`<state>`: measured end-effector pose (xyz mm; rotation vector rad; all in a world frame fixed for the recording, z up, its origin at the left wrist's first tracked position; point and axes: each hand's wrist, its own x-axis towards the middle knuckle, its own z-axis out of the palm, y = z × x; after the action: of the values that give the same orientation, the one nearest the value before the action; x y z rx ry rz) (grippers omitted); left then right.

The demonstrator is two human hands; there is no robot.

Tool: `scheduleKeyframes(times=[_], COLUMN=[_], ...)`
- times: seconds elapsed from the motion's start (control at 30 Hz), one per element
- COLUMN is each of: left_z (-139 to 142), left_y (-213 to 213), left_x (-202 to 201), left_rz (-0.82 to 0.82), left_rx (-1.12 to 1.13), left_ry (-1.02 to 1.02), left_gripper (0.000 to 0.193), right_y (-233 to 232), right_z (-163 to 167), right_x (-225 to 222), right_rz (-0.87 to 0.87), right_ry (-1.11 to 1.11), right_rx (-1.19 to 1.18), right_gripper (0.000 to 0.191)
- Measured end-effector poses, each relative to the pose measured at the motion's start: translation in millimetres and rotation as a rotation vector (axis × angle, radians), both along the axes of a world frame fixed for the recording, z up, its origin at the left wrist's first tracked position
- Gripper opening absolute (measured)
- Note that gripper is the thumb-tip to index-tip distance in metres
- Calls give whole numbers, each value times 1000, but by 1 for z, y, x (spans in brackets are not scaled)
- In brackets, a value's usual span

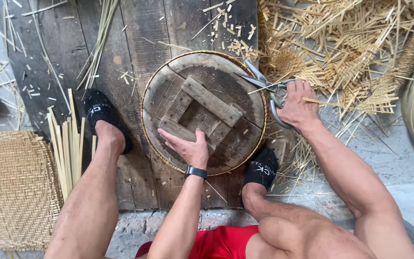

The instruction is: The person places a woven mat into a circular frame, trims excess strands with shears, and secures the edge with a thin bamboo strip. They repeat the process on a second mat, trimming and fitting it into another frame.

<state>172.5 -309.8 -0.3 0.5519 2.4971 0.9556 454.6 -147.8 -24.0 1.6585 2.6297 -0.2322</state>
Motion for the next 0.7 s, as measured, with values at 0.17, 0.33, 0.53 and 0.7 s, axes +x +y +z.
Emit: scheduleKeyframes(times=[0.17,0.33,0.53,0.7], left_z=[-2,-6,-10,-7], left_y=[2,1,3,8], left_x=[8,-2,-27,-29], left_rz=[-15,-115,-353,-341], left_rx=[-14,-72,-47,-74], left_ry=[84,158,130,153], left_gripper=[118,124,124,123], right_y=[-10,-6,4,-1], right_z=[-16,-9,5,-8], right_x=[4,19,1,-2], right_rz=[-133,-240,7,-107], right_ry=[74,141,64,103], right_rx=[-119,-211,51,-7], right_gripper=[23,29,55,22])
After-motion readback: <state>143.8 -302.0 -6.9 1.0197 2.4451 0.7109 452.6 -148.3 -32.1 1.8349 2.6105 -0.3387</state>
